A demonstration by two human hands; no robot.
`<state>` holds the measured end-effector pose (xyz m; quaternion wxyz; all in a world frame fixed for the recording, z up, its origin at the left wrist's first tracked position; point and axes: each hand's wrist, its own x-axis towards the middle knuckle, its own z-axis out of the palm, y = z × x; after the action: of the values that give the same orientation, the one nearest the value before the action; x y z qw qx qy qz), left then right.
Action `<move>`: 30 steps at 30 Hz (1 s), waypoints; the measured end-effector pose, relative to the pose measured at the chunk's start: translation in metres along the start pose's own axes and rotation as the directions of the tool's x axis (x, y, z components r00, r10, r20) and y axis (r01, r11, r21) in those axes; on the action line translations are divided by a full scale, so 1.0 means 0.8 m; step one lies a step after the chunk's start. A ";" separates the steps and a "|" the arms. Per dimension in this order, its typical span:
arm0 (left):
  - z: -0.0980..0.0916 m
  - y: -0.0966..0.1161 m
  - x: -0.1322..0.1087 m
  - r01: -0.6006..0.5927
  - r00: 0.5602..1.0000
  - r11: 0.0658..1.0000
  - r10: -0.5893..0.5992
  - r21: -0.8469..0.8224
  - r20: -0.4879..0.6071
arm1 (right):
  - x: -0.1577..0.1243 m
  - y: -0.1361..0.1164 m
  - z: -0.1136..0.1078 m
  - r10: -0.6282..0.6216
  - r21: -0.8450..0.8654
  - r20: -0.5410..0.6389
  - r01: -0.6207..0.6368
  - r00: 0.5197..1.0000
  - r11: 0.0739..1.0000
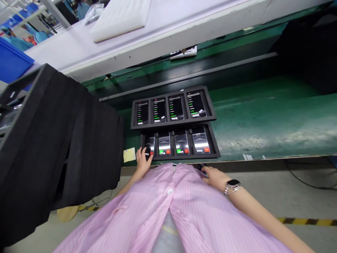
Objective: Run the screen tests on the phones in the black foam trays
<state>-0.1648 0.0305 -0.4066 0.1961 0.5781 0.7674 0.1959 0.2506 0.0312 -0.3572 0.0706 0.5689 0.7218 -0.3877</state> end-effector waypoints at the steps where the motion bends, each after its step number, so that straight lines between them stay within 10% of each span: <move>1: 0.000 -0.005 -0.002 0.031 1.000 0.999 -0.031 -0.010 -0.005 | 0.003 0.002 0.003 0.017 -0.012 0.017 -0.017 1.000 1.000; 6: -0.003 -0.021 -0.013 0.065 0.998 0.998 -0.065 0.008 0.015 | 0.015 0.005 0.002 0.009 -0.051 0.026 -0.007 1.000 0.999; 15: 0.021 0.019 0.002 -0.442 0.874 0.887 0.391 0.136 0.289 | 0.084 -0.033 0.027 -0.243 -0.249 -0.306 0.169 0.920 0.954; 25: 0.027 0.026 0.007 -0.419 0.877 0.887 0.340 0.196 0.339 | 0.120 -0.051 0.051 -0.304 -0.353 -0.243 0.208 0.921 0.912; 30: 0.002 0.003 -0.006 -0.163 0.977 0.971 0.134 0.173 0.166 | 0.086 -0.024 0.051 -0.180 -0.277 -0.437 0.059 0.881 0.959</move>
<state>-0.1606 0.0269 -0.4065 0.1846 0.6631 0.7195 0.0927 0.1964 0.0570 -0.4131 -0.0530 0.5842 0.7959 -0.1499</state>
